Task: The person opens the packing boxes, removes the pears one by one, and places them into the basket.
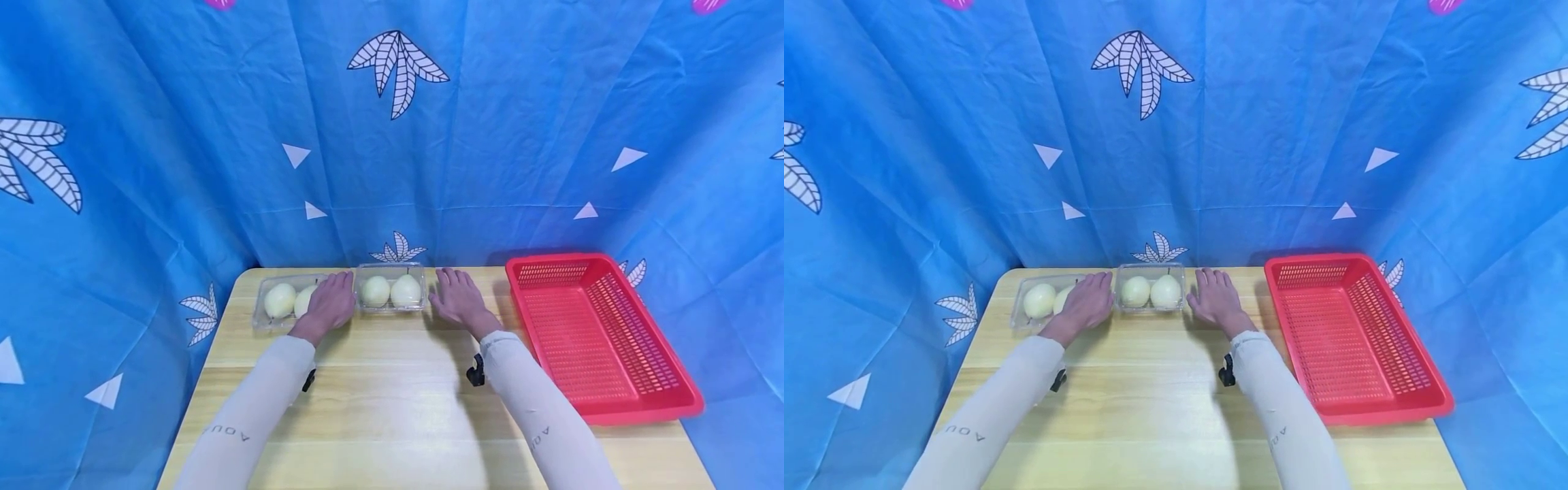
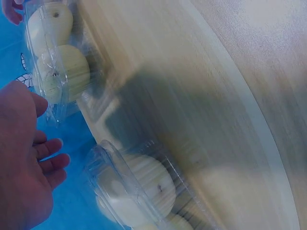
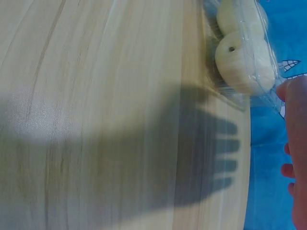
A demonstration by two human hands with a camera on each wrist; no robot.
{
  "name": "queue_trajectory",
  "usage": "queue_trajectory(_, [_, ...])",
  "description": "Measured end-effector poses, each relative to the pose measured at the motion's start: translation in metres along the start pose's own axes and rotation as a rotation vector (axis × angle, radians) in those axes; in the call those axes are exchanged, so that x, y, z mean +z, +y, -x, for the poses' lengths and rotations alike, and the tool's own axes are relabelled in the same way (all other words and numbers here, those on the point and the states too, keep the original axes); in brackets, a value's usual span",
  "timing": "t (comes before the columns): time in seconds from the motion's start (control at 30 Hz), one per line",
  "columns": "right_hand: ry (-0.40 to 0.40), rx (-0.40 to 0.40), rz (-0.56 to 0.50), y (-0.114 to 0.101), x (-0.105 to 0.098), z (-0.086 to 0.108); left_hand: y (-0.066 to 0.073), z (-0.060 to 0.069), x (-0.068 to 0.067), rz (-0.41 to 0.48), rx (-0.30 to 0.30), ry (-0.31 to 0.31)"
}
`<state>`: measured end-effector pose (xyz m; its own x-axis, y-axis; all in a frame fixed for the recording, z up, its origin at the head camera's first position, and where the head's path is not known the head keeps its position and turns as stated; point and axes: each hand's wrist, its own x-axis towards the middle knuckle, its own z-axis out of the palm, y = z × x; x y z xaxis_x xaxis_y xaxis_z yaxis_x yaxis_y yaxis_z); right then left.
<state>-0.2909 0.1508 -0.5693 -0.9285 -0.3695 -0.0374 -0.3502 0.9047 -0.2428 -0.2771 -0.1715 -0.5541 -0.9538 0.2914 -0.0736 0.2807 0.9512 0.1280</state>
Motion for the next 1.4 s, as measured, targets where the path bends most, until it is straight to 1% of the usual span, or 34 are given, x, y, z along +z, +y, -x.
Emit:
queue_trajectory(0.27, [-0.002, -0.002, 0.012, -0.001, 0.010, -0.005, 0.005, -0.001, 0.002, -0.020, 0.021, 0.006])
queue_trajectory(0.53, [-0.032, 0.014, -0.022, -0.006, 0.011, -0.006, 0.006, -0.001, 0.005, -0.041, 0.020, 0.010])
queue_trajectory(0.7, [-0.025, 0.009, -0.007, -0.008, 0.015, -0.007, 0.007, -0.001, 0.007, -0.067, 0.028, 0.018])
queue_trajectory(0.93, [-0.033, 0.000, 0.004, -0.010, 0.016, -0.011, 0.007, -0.005, 0.010, -0.091, 0.030, 0.000])
queue_trajectory(1.03, [-0.031, -0.011, 0.001, -0.011, 0.015, -0.011, 0.008, -0.004, 0.012, -0.078, 0.020, 0.003])
queue_trajectory(1.2, [-0.038, -0.018, 0.001, -0.012, 0.016, -0.012, 0.009, -0.003, 0.015, -0.057, 0.013, 0.018])
queue_trajectory(1.33, [-0.042, -0.018, -0.002, -0.013, 0.019, -0.013, 0.010, -0.003, 0.017, -0.078, 0.024, 0.055])
queue_trajectory(1.4, [-0.043, -0.018, 0.005, -0.013, 0.021, -0.014, 0.010, -0.004, 0.019, -0.097, 0.027, 0.063])
